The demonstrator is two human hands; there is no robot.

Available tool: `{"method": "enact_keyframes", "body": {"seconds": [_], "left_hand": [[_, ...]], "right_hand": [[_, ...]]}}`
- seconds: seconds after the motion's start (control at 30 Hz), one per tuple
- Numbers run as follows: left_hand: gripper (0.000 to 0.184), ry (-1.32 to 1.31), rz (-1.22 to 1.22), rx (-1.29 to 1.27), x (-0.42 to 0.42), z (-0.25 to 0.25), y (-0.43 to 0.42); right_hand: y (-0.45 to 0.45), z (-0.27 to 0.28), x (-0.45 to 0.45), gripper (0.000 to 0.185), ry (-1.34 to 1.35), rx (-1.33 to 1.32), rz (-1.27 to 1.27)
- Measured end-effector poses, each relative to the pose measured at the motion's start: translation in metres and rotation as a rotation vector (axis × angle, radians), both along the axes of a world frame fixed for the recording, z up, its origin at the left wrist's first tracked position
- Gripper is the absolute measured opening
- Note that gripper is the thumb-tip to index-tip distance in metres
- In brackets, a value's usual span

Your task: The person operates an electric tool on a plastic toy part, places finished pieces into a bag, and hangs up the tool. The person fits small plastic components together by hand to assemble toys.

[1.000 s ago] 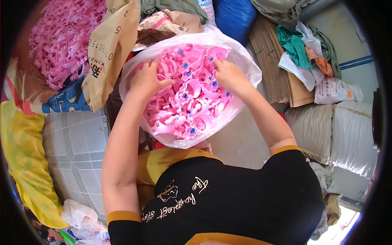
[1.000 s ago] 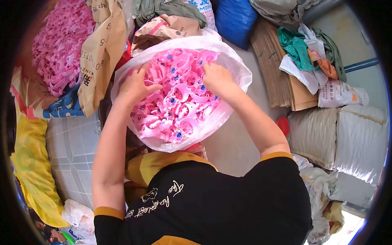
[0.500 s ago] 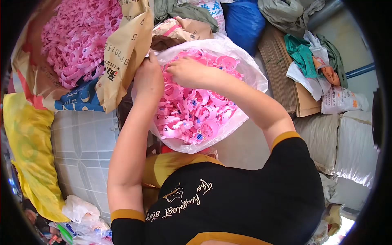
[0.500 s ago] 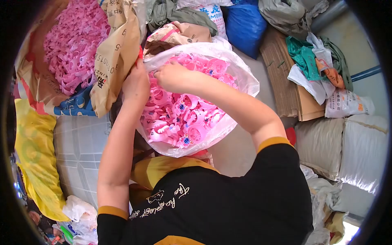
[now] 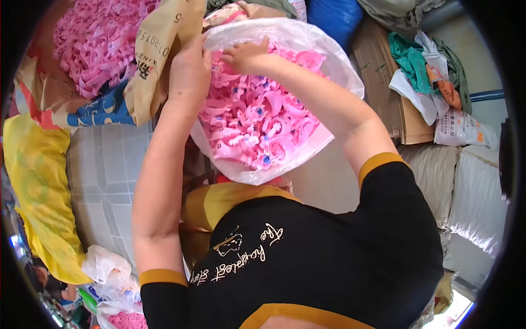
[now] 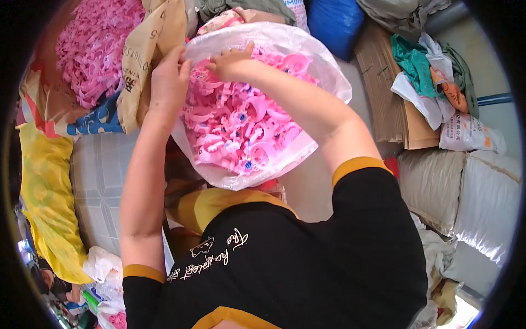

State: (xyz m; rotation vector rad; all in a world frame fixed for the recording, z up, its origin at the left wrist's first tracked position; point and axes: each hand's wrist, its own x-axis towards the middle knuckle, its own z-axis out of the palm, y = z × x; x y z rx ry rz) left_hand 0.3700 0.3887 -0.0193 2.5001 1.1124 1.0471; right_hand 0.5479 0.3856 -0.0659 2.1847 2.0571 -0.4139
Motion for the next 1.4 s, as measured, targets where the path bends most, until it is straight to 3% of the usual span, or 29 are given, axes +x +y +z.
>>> {"method": "enact_keyframes", "body": {"seconds": [0.03,0.13,0.27,0.4,0.47,0.63,0.77,0.83,1.03,1.17,1.23,1.3,1.4], "left_hand": [[0.027,-0.08,-0.009,-0.131,-0.005,0.015,-0.019],[0.018,-0.028,-0.064,-0.095,-0.034,0.016,-0.041],[0.02,0.32,-0.447,-0.519,-0.068,0.042,-0.083],[0.026,0.425,-0.438,-0.351,-0.095,0.04,-0.111],[0.029,0.419,-0.457,-0.359,-0.103,0.036,-0.116],[0.018,0.475,-0.525,0.022,-0.115,0.011,-0.117],[0.01,0.426,-0.576,-0.078,-0.127,0.018,-0.119],[0.013,0.435,-0.589,-0.225,-0.133,0.022,-0.122],[0.02,0.25,-0.628,-0.217,-0.13,0.03,-0.126],[0.02,0.2,-0.592,-0.201,-0.124,0.026,-0.128],[0.02,0.2,-0.566,-0.221,-0.129,0.024,-0.128],[0.019,0.19,-0.572,-0.22,-0.128,0.026,-0.127],[0.018,0.173,-0.593,-0.227,-0.127,0.025,-0.125]], "right_hand": [[0.0,-0.003,-0.001,0.053,-0.03,0.07,-0.005],[-0.019,0.004,-0.002,0.048,0.105,0.327,0.089],[-0.076,0.012,-0.029,0.037,-0.111,0.567,0.478],[-0.146,0.028,-0.047,0.032,0.453,0.364,0.656],[-0.164,0.027,-0.049,0.032,0.539,0.262,0.573],[-0.167,0.014,-0.05,0.044,0.621,0.269,0.566],[-0.187,0.039,-0.058,0.047,0.396,0.435,0.676],[-0.184,0.024,-0.055,0.043,0.536,0.414,0.558],[-0.182,0.005,-0.065,0.019,0.854,0.279,0.217],[-0.191,-0.019,-0.072,0.012,0.514,0.452,0.347],[-0.192,-0.014,-0.074,0.013,0.485,0.456,0.328],[-0.193,-0.003,-0.077,0.023,0.469,0.395,0.312],[-0.177,0.017,-0.086,0.037,0.388,0.657,0.327]]}}
